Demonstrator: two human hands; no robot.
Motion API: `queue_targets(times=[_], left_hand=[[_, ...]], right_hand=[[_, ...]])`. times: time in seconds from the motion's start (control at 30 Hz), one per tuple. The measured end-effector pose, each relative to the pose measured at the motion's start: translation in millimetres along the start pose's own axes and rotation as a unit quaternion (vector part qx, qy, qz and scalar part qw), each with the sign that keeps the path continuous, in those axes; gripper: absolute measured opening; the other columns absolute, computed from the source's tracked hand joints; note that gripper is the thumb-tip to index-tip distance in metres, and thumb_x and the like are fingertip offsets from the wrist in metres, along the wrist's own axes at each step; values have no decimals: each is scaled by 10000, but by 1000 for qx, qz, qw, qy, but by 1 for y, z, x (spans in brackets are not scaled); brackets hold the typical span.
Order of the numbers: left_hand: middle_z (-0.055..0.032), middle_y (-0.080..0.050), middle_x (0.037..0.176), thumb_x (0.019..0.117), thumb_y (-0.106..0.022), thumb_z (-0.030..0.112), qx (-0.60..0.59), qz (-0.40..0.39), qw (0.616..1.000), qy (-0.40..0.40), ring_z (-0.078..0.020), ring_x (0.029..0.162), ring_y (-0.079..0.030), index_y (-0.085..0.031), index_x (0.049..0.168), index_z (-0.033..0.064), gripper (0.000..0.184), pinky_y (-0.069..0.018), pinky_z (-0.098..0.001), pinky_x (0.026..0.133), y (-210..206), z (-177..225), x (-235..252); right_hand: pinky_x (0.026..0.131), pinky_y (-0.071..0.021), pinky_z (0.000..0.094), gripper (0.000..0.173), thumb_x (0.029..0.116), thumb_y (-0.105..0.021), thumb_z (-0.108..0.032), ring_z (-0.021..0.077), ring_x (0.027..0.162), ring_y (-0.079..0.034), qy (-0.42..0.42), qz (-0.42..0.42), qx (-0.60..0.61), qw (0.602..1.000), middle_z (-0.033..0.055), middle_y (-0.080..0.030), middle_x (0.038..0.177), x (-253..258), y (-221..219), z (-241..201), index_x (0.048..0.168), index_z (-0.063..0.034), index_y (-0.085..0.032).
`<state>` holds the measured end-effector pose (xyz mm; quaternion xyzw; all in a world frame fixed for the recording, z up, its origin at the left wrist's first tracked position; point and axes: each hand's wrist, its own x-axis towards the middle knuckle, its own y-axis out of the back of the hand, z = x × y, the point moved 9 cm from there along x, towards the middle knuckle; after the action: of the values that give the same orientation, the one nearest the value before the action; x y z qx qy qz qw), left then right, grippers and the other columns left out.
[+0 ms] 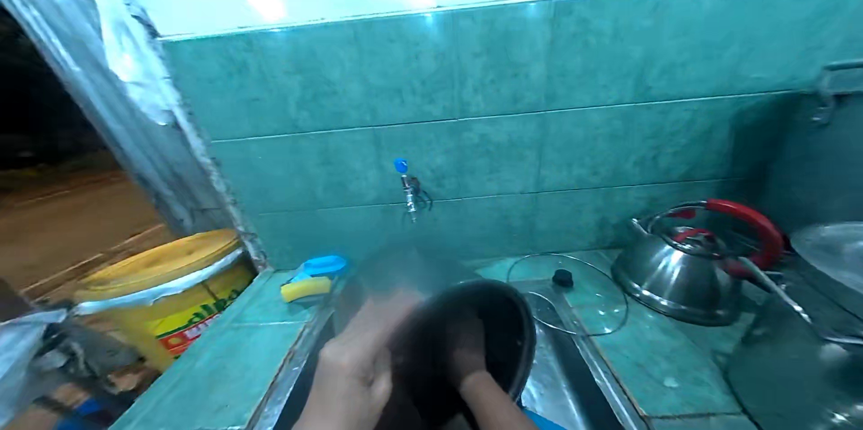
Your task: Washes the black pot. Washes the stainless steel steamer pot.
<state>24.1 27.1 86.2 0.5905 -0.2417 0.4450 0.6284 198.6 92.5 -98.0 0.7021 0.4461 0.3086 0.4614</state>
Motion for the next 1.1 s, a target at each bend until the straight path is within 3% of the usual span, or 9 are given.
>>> queue_targets(times=[0.1,0.2,0.4,0.57,0.67,0.77,0.87,1.0,1.1], left_hand=[[-59,-736,1242,850,-474,-61,-4,-3,1000,-3,-168,1215,-673,-734,1236,78,486,-521,-356,1090,-5,9,3],[-47,-739,1240,876,-466,-63,-8,-2,1000,-8,-158,1227,-667,-733,1232,80,468,-502,-373,1116,-10,16,5],[-59,-742,1229,864,-466,-69,14,20,1000,-8,-154,1213,-675,-734,1220,53,463,-504,-342,1106,-12,3,0],[-59,-743,1225,838,-472,-77,35,27,999,2,-164,1188,-688,-732,1232,61,492,-533,-317,1062,-10,-14,-5],[-43,-742,1228,849,-473,-72,43,22,999,3,-160,1209,-677,-740,1224,79,484,-535,-363,1078,-9,-20,-3],[-26,-740,1234,865,-473,-77,49,9,999,-6,-157,1232,-663,-738,1230,99,484,-518,-392,1098,-9,-21,-1],[-22,-742,1230,873,-472,-78,51,7,998,-19,-164,1240,-659,-739,1231,101,481,-516,-409,1100,-9,-20,-1],[-25,-741,1234,911,-462,-65,63,29,997,-43,-161,1242,-657,-734,1235,109,458,-509,-404,1108,-4,-17,0],[-36,-745,1220,911,-465,-70,70,48,995,-46,-163,1235,-662,-736,1225,95,446,-517,-399,1099,-1,-20,-3]], right_hand=[[1185,-338,557,658,1000,-600,-310,429,1462,-386,-61,2,53,997,268,-394,1578,7,-13,1,1572,-58,-394],[1172,-324,586,652,991,-599,-447,397,1470,-379,-78,-7,84,993,194,-413,1592,7,-37,-7,1549,-136,-464],[1187,-315,602,399,1051,-507,-165,378,1467,-404,58,-152,54,985,165,-504,1538,-11,-66,-39,1435,-90,-587],[1125,-404,617,437,954,-676,-144,434,1355,-517,26,-214,-33,976,246,-572,1430,-31,-43,-19,1359,8,-611],[1205,-283,597,382,987,-567,-52,423,1419,-450,82,-186,-93,975,249,-552,1459,-41,-22,-5,1350,65,-604],[1174,-353,572,320,969,-605,-70,421,1372,-494,109,-182,-91,973,248,-592,1394,-39,-2,1,1261,47,-663],[1251,-230,527,412,1036,-519,-139,401,1522,-307,89,-133,-75,984,245,-455,1556,-22,11,3,1416,10,-578],[1265,-207,538,503,1091,-459,-363,387,1534,-290,110,-144,-56,982,212,-387,1614,-21,-27,-8,1501,-78,-519],[1217,-308,525,419,1034,-554,-181,364,1473,-401,162,-178,-50,969,179,-488,1547,-47,-40,-21,1440,-84,-591]])
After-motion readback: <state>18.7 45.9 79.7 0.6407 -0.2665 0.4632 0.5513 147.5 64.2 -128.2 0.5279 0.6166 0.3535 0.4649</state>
